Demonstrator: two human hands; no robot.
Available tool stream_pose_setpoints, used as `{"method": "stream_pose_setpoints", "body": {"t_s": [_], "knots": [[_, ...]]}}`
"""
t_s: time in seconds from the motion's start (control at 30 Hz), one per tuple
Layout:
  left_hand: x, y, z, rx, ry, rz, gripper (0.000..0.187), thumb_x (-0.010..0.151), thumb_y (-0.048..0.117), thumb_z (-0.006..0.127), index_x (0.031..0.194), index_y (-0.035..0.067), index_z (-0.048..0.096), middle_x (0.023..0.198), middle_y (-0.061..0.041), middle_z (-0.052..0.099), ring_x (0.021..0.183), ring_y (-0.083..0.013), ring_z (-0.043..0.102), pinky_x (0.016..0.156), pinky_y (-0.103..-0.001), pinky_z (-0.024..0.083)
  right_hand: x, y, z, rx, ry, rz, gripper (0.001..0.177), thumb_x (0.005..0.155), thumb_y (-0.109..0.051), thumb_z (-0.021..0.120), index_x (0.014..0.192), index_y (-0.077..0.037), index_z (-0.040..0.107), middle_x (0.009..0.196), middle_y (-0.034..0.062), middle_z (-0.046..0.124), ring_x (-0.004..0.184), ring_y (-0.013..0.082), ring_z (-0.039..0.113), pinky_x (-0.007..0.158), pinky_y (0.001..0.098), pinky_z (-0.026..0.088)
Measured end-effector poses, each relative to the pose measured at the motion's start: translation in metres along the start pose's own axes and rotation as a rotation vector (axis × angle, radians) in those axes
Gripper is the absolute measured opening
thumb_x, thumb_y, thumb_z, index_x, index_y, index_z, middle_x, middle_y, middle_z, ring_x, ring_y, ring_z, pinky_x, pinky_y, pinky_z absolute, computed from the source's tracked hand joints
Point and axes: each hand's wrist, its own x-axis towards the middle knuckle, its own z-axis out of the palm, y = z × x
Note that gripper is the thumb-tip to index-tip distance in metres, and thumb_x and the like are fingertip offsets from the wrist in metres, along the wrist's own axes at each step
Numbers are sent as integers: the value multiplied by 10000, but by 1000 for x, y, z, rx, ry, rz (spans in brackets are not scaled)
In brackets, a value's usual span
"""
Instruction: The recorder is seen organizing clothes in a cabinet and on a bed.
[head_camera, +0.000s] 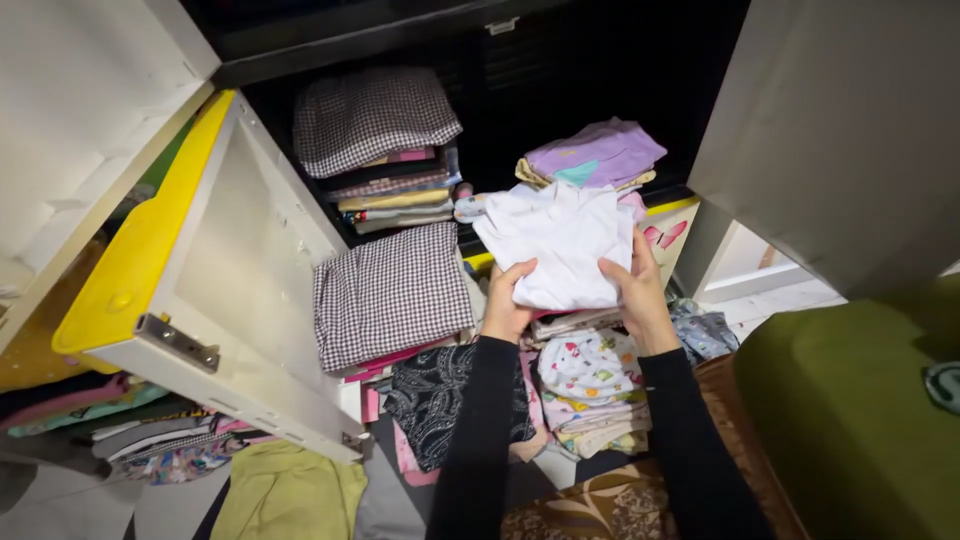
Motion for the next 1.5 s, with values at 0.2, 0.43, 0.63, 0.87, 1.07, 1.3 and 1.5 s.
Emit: {"method": "stream_pose_setpoints", "body": {"t_s": [0.2, 0.43, 0.63, 0.87, 1.07, 1.3, 1.5], "knots": [[18, 13, -27, 683, 91, 142, 452, 984, 183, 686, 1337, -88, 608, 1250, -154, 706, 1070, -212, 683, 916, -329, 548, 15, 28, -28, -409, -5, -53, 722, 855, 53, 690, 1535, -20, 459, 1414, 93, 623, 1255, 172, 600, 1049, 281, 472], [18, 19, -32, 1055, 153, 186, 365, 926, 164, 729, 1205, -69, 692, 1097, -86, 755, 960, -151, 686, 838, -286, 541, 17, 31, -23, -661, 59, -282, 903, 761, -34, 791, 1548, -24, 349, 1499, 158, 476, 1302, 248, 497, 1072, 364, 401], [16, 26, -25, 979, 184, 116, 353, 906, 151, 731, 1200, -42, 704, 1086, -62, 756, 949, -128, 689, 833, -276, 537, 20, 37, -35, -885, 112, -219, 602, 863, -282, 819, 1385, -52, 625, 1371, 147, 554, 1230, 261, 567, 1021, 367, 468], [21, 26, -22, 1269, 112, 238, 367, 842, 147, 795, 1161, -22, 728, 1106, -119, 744, 988, -190, 712, 852, -306, 541, 30, 67, -47, -694, 177, -133, 417, 818, -299, 859, 1131, -55, 729, 1342, 132, 563, 1224, 255, 566, 1042, 354, 461], [-2, 35, 58, 1710, 308, 708, 472, 747, 221, 878, 1088, -29, 668, 943, -228, 699, 881, -370, 712, 770, -410, 556, 18, 44, -27, -965, 282, -484, 263, 783, -186, 900, 946, -34, 761, 1438, 195, 524, 1325, 373, 453, 1094, 433, 371], [13, 37, 52, 1743, 361, 674, 370, 893, 235, 775, 1145, -9, 656, 849, -270, 721, 795, -409, 715, 700, -467, 553, 21, 42, -27, -539, 186, -245, 199, 884, -54, 773, 1063, -16, 696, 1041, 76, 727, 972, 148, 648, 922, 283, 509], [86, 45, -19, 1405, 169, 325, 425, 1090, 340, 669, 1007, -73, 729, 867, -209, 675, 722, -236, 602, 760, -460, 519, 28, 45, -35, -165, 154, -94, 261, 940, 10, 681, 1187, 30, 597, 1087, 58, 734, 939, 80, 667, 841, 208, 520]]}}
